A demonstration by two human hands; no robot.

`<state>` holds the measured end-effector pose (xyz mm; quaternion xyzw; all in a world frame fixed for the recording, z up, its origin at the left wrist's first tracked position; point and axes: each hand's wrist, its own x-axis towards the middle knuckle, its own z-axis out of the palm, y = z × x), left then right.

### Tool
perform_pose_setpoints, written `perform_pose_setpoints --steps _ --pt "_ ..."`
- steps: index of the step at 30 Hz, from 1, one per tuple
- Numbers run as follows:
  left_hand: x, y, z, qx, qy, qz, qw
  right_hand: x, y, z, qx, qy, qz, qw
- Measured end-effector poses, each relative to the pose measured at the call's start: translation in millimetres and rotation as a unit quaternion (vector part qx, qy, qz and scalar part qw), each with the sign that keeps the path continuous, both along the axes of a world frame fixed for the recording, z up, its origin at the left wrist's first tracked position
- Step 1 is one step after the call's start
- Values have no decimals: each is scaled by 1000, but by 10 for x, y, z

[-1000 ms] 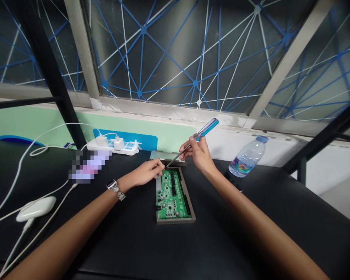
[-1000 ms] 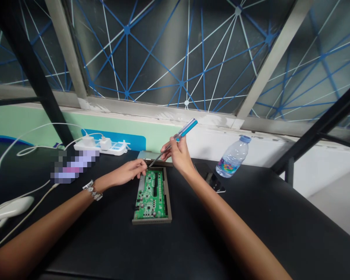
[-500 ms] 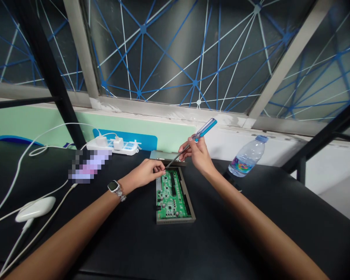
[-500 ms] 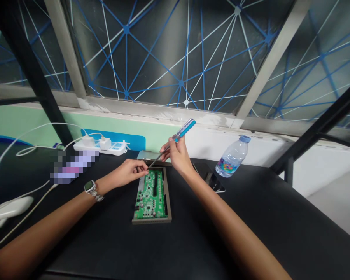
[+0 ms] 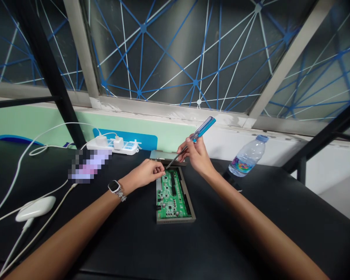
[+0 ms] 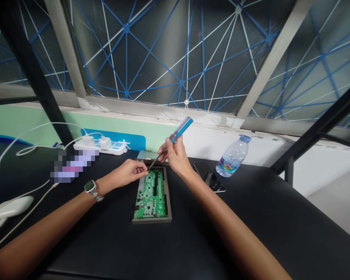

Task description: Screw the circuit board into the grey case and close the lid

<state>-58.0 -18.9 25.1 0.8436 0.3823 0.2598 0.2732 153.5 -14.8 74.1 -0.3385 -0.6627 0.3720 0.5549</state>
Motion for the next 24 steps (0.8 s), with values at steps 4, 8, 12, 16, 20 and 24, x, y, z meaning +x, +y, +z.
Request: perform_pose_setpoints --steps 4,8,12,16,20,24 --pt "1 2 -7 3 7 3 1000 -19 -14 7 -6 -6 0 1000" --pt "-4 8 -28 13 13 5 1000 -28 -38 27 2 -17 7 1000" --pt "-5 12 -47 20 18 6 1000 -47 -49 39 18 -54 21 998" --pt "-22 15 -37 32 9 13 999 -125 -55 82 44 -92 17 995" --pt "-60 31 -21 30 -7 22 999 -258 -24 191 65 -134 9 989" --pt "-83 61 -27 50 5 40 998 -391 59 251 90 -185 -5 979"
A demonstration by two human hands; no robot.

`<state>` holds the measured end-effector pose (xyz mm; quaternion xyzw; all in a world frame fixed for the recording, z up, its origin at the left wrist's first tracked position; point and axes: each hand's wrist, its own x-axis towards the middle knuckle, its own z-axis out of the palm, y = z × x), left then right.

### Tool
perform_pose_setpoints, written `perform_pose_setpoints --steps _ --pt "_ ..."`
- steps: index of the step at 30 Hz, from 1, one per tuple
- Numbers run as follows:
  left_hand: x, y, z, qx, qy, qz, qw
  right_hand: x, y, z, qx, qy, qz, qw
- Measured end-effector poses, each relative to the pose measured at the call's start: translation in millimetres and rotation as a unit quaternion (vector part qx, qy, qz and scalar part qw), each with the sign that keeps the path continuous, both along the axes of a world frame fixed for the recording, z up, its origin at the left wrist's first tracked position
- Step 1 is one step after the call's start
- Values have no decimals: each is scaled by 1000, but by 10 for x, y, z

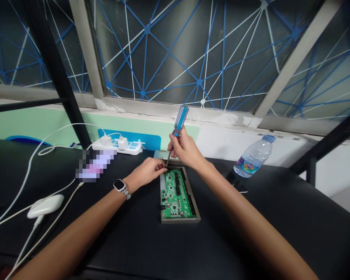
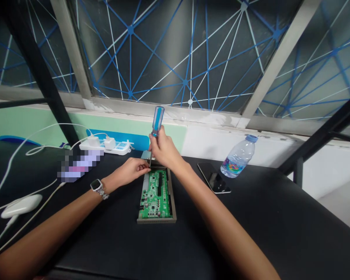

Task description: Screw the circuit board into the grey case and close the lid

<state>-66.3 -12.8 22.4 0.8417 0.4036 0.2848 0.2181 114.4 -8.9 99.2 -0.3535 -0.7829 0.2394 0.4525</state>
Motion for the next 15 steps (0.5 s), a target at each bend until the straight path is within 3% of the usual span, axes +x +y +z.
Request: perform_pose_setpoints --steps 8,15 --pt "58 17 -92 43 -2 20 999 -47 61 -155 24 -33 -15 999" --pt "94 3 -131 38 -15 37 998 -33 83 -177 30 -39 -20 999"
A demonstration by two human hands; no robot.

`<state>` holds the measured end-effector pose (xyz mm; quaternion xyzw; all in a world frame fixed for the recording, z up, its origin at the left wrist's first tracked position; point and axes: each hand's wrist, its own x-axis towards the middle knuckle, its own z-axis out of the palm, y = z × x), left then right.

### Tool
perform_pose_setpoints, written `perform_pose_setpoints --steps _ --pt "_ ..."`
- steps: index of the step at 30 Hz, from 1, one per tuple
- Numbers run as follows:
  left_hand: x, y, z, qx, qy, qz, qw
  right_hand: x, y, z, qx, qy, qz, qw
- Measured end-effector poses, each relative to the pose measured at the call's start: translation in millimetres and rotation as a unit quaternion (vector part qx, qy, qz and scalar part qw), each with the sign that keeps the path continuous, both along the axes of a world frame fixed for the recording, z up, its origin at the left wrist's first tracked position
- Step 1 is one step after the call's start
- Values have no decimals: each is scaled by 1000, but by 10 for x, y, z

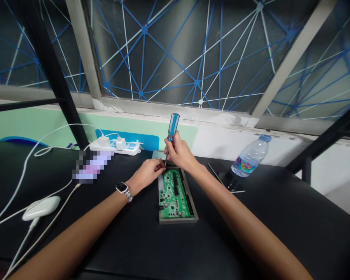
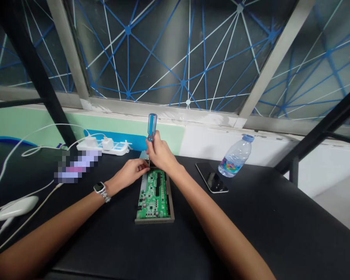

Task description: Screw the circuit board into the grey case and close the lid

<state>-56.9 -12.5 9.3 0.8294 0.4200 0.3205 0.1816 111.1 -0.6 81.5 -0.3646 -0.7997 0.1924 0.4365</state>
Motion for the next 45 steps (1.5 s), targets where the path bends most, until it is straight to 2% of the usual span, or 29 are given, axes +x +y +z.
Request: perform_pose_setpoints --steps 16,22,28,31,38,45 --pt "36 -23 12 -7 -8 14 1000 26 31 -55 -6 8 16 1000" --pt "9 -9 -11 33 -5 17 999 31 33 -57 -17 10 26 999" --pt "-54 67 -6 2 -9 -21 1000 30 46 -48 -26 2 29 999" --pt "-59 87 -5 11 -4 -31 999 41 43 -42 -26 -12 24 999" --pt "111 54 -82 54 -28 -22 998 172 -30 -26 -20 -30 -9 999" --pt "193 41 -101 52 -37 -25 998 231 -62 -4 -26 -34 -15 999"
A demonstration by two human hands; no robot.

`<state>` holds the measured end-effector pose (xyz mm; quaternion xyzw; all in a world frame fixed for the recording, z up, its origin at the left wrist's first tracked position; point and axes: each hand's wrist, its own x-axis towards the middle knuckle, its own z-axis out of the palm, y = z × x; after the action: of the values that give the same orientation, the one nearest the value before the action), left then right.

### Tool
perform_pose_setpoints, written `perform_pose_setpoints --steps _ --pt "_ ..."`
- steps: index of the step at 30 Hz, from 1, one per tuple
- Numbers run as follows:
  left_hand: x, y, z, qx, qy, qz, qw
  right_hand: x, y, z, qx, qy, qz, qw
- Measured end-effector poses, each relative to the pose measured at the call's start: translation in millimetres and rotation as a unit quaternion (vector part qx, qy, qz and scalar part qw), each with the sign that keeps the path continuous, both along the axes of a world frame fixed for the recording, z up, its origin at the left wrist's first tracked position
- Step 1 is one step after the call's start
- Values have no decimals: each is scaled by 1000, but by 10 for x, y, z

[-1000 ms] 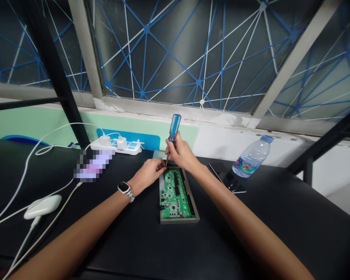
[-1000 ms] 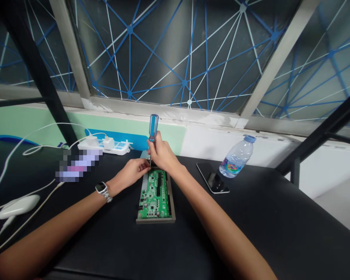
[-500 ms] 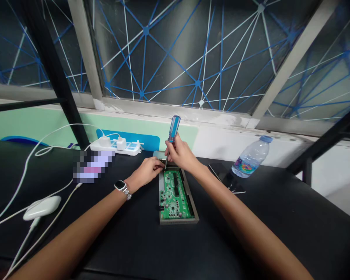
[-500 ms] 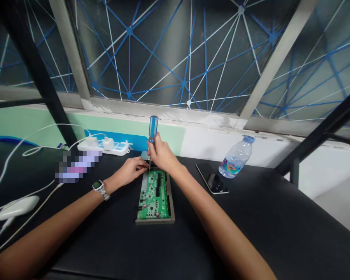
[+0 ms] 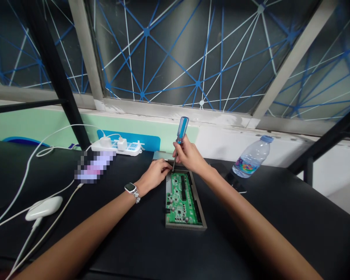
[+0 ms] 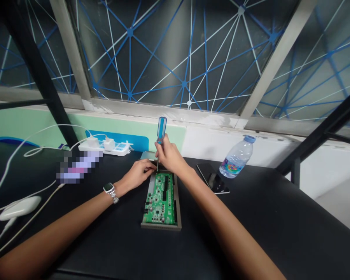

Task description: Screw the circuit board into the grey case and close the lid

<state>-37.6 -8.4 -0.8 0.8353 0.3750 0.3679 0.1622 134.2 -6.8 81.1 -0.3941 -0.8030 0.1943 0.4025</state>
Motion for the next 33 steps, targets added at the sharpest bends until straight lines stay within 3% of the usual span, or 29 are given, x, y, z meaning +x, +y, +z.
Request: perform_pose_setpoints --steps 5,9,16,22,33 --pt "68 -15 25 -36 -109 -26 993 -3 -6 1 -10 8 8 1000" --pt "175 11 16 -100 -215 -56 970 6 5 -10 -13 14 13 1000" --pt "269 80 -68 -156 -318 -59 933 13 14 -33 -22 14 16 1000" --pt "261 80 -42 -186 -337 -81 920 25 16 -30 -51 38 34 997" --pt "236 14 38 -186 -280 -98 937 203 63 115 -234 48 101 966"
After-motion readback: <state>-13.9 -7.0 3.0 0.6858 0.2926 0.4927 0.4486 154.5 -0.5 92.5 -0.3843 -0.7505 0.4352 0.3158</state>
